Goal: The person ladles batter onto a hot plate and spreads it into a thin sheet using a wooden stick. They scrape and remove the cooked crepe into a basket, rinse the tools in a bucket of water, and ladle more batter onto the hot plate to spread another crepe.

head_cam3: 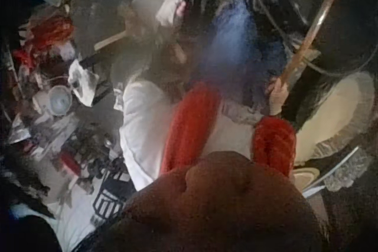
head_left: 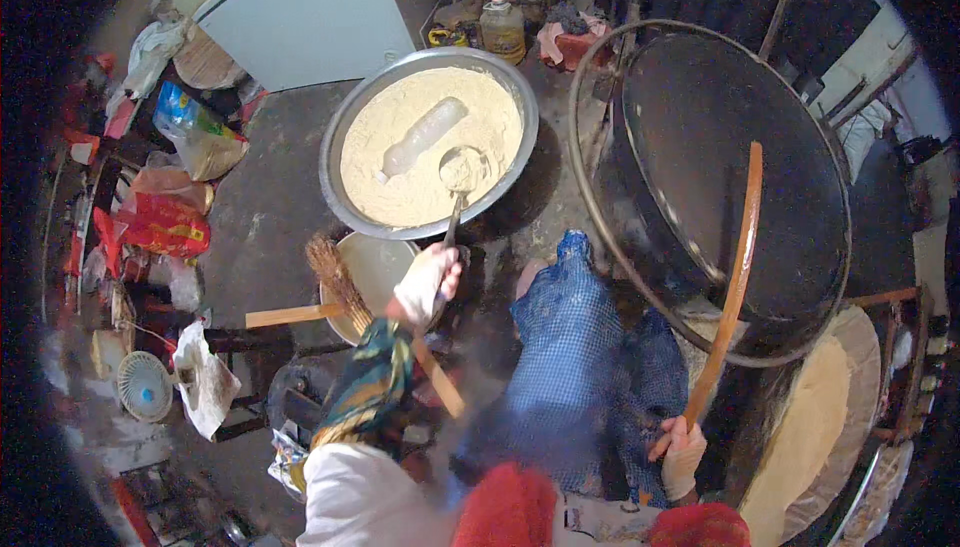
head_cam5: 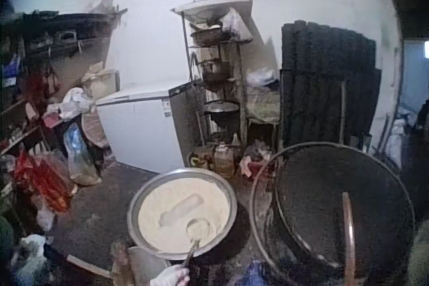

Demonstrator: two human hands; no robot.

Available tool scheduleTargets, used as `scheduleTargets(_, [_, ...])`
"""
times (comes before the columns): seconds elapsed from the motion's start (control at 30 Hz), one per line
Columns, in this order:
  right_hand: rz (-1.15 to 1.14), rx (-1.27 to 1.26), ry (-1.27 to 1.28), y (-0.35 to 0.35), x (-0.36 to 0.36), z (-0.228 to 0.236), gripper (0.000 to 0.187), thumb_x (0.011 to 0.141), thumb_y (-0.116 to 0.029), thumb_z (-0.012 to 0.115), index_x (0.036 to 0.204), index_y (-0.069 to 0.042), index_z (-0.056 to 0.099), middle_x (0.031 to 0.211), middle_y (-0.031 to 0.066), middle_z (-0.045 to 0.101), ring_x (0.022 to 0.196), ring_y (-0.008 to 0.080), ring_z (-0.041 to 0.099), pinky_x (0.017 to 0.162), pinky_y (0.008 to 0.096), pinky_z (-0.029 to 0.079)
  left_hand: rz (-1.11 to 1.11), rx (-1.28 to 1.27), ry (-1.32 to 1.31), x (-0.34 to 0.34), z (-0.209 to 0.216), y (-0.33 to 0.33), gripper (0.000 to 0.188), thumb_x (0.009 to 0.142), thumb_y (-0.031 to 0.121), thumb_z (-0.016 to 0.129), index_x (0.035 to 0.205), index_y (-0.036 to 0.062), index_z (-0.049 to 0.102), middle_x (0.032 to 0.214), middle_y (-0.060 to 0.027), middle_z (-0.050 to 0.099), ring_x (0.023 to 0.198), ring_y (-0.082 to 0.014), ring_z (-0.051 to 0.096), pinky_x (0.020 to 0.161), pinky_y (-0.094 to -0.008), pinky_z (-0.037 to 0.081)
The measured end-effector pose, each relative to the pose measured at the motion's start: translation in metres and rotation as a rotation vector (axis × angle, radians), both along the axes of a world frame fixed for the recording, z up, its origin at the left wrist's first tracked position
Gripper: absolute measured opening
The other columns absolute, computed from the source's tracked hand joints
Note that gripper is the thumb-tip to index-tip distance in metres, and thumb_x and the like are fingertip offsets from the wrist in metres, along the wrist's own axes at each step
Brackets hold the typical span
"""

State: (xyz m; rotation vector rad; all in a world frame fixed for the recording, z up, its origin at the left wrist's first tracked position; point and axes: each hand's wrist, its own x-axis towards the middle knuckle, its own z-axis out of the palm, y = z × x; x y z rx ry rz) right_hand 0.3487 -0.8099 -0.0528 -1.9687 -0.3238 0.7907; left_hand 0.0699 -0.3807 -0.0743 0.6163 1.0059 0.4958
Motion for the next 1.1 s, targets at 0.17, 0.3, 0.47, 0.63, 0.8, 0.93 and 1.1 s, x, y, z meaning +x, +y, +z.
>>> scheduleTargets(0.17, [0.050, -0.062, -0.091, 0.014, -0.003, 0.011, 0.037, 0.096, -0.032, 0.042, 0.084, 0.002, 0.052, 0.043, 0.0068, 0.049, 0.035, 0.0154, 0.049, 0.037, 0.0286, 0.040, -0.057, 0.171, 0.100, -0.008, 0.013, -0.013, 0.040, 0.091, 0.016, 0.051, 0.129, 0.0089, 0.037, 0.067, -0.0020, 0.051, 0.044, -0.0111, 0.048, 0.035, -0.0235, 0.039])
scheduleTargets(0.3, [0.038, -0.104, -0.056, 0.022, -0.008, 0.018, 0.038, 0.096, -0.032, 0.043, 0.084, 0.002, 0.052, 0.043, 0.0064, 0.049, 0.035, 0.0155, 0.050, 0.036, 0.0279, 0.039, -0.106, 0.366, 0.357, 0.026, 0.010, 0.055, 0.047, 0.092, 0.012, 0.046, 0.136, 0.0093, 0.029, 0.066, -0.0031, 0.049, 0.046, -0.0119, 0.048, 0.037, -0.0238, 0.039])
scheduleTargets(0.47, [-0.012, -0.197, -0.024, 0.015, -0.011, 0.003, 0.038, 0.095, -0.033, 0.043, 0.086, 0.003, 0.054, 0.046, 0.0066, 0.051, 0.035, 0.0164, 0.050, 0.035, 0.0288, 0.039, -0.547, 0.811, 1.120, 0.074, -0.023, 0.166, 0.045, 0.095, 0.027, 0.032, 0.131, 0.0004, 0.036, 0.107, -0.0258, 0.059, 0.103, -0.0385, 0.055, 0.091, -0.0427, 0.042])
scheduleTargets(0.63, [-0.029, -0.154, -0.076, -0.002, 0.000, -0.008, 0.039, 0.096, -0.033, 0.042, 0.085, 0.003, 0.053, 0.045, 0.0069, 0.050, 0.035, 0.0171, 0.050, 0.035, 0.0288, 0.040, -0.774, 1.229, 1.151, 0.060, -0.047, 0.132, 0.054, 0.092, 0.017, 0.029, 0.142, 0.0028, 0.016, 0.130, -0.0294, 0.044, 0.118, -0.0405, 0.047, 0.101, -0.0427, 0.035])
scheduleTargets(0.8, [0.017, -0.136, -0.115, 0.015, -0.002, 0.015, 0.040, 0.097, -0.034, 0.040, 0.090, 0.003, 0.052, 0.044, 0.0065, 0.049, 0.033, 0.0163, 0.048, 0.034, 0.0281, 0.038, -1.008, 1.071, 1.194, 0.011, 0.000, 0.062, 0.066, 0.085, 0.007, 0.043, 0.143, 0.0046, 0.011, 0.114, -0.0300, 0.054, 0.106, -0.0419, 0.053, 0.094, -0.0442, 0.039])
scheduleTargets(0.93, [0.025, -0.066, -0.139, 0.006, 0.001, 0.008, 0.036, 0.097, -0.032, 0.040, 0.093, 0.002, 0.051, 0.045, 0.0058, 0.049, 0.033, 0.0157, 0.047, 0.034, 0.0271, 0.038, -0.708, 0.650, 0.901, 0.000, -0.004, 0.013, 0.075, 0.090, 0.012, 0.050, 0.147, 0.0243, 0.004, 0.085, -0.0174, 0.058, 0.061, -0.0244, 0.059, 0.054, -0.0390, 0.050])
scheduleTargets(1.1, [-0.047, -0.094, -0.127, 0.003, -0.005, 0.012, 0.030, 0.097, -0.029, 0.041, 0.094, -0.001, 0.051, 0.047, 0.0041, 0.049, 0.036, 0.0133, 0.048, 0.035, 0.0261, 0.039, -0.117, 0.146, -0.025, 0.032, 0.002, 0.003, 0.055, 0.091, 0.011, 0.048, 0.140, 0.0217, 0.025, 0.069, -0.0023, 0.047, 0.045, -0.0096, 0.040, 0.036, -0.0221, 0.035])
